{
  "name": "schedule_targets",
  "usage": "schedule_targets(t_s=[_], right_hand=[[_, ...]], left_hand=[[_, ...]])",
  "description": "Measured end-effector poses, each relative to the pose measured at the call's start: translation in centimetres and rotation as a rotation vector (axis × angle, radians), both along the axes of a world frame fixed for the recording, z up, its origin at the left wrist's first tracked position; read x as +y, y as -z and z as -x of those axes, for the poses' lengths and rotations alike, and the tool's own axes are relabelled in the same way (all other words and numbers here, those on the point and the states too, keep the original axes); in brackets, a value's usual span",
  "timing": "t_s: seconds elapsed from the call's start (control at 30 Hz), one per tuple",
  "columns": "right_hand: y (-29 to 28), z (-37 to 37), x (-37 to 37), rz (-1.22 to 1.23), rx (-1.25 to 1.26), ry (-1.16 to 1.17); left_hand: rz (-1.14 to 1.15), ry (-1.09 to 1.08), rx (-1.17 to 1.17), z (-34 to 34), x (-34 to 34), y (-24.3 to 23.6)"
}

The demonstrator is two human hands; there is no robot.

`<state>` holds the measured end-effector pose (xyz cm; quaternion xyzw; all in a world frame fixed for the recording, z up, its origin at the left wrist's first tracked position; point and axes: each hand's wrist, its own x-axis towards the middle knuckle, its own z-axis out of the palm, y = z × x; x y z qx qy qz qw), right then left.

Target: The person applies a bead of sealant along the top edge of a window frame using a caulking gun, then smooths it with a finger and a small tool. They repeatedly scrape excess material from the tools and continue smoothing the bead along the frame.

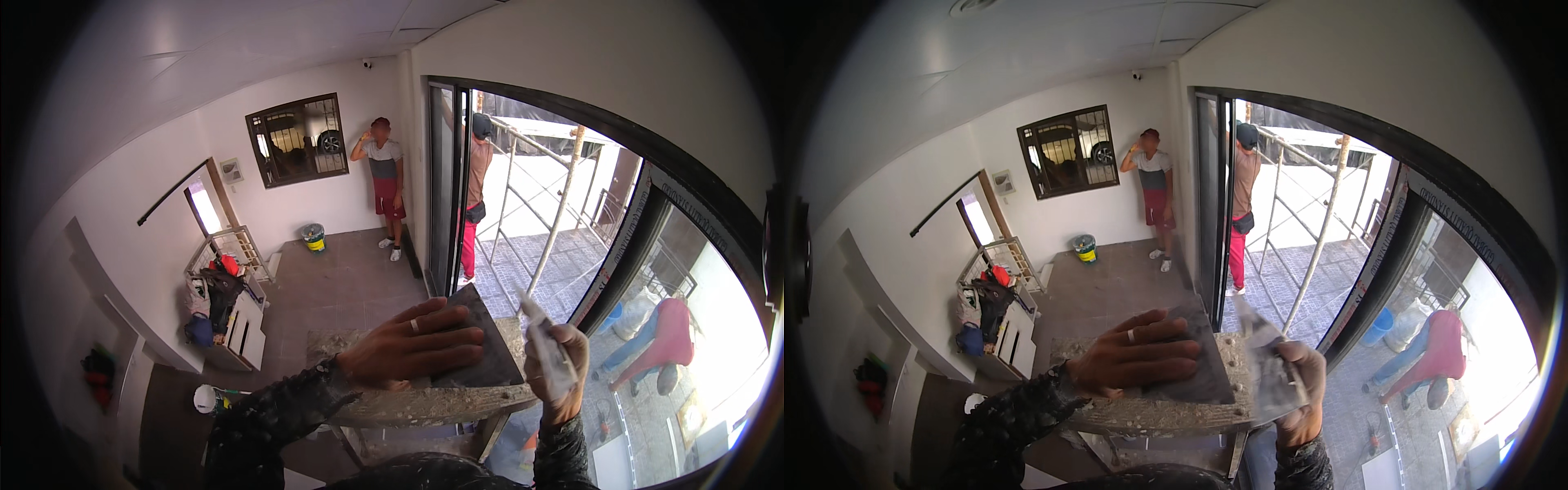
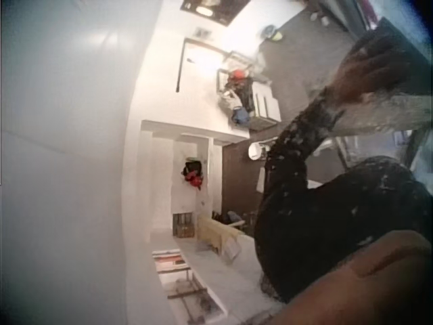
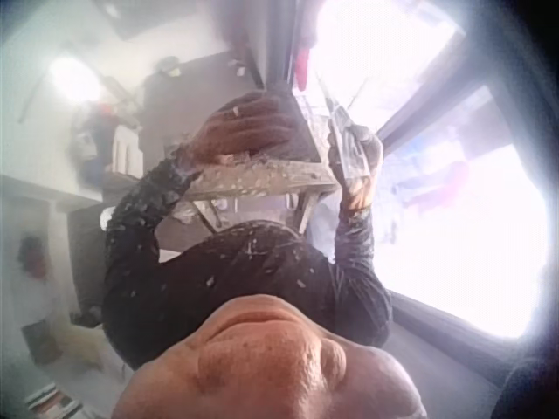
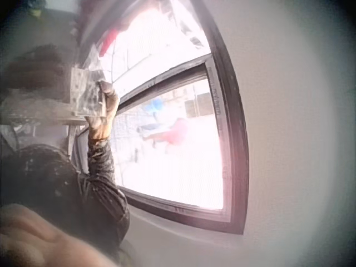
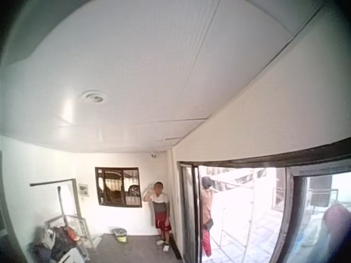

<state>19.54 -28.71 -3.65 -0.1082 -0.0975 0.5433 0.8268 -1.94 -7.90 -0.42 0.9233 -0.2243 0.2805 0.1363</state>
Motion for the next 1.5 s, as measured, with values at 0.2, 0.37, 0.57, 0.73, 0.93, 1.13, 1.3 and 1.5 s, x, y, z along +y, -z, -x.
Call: schedule_targets(t_s=[0.2, 0.37, 0.57, 0.73, 0.93, 1.13, 1.3, 1.5], right_hand=[[-3.2, 3.0, -2.3, -0.137, -0.601, 0.635], [-5.8, 6.5, -1.7, -0.220, -1.978, 1.006], [-7.7, 7.0, 0.6, -0.051, -2.685, 0.856], [-7.8, 2.4, -0.2, 0.272, -2.905, 1.042], [-8.9, 0.1, -1.1, 0.164, -2.662, 1.126], [-11.4, 0.1, -0.6, 0.022, -2.893, 0.941], [-11.2, -2.7, -0.1, -0.141, -2.877, 0.816], [-7.7, -8.0, 1.1, -0.278, -2.383, 0.718]], left_hand=[[0.665, -0.154, 0.064, 0.3, -1.3, 0.6], [1.732, 0.194, 0.160, -0.1, -0.8, 0.2], [1.997, 0.515, 0.399, 0.6, 0.1, 0.3], [1.935, 0.492, 0.261, 1.0, 0.5, -0.5], [1.526, 0.175, 0.153, 0.0, -0.2, -1.9], [1.336, -0.065, 0.211, -1.3, -1.7, -4.1], [1.430, 0.045, 0.101, -2.1, -2.4, -4.6], [1.510, -0.280, -0.379, -1.6, 4.4, -2.2]])
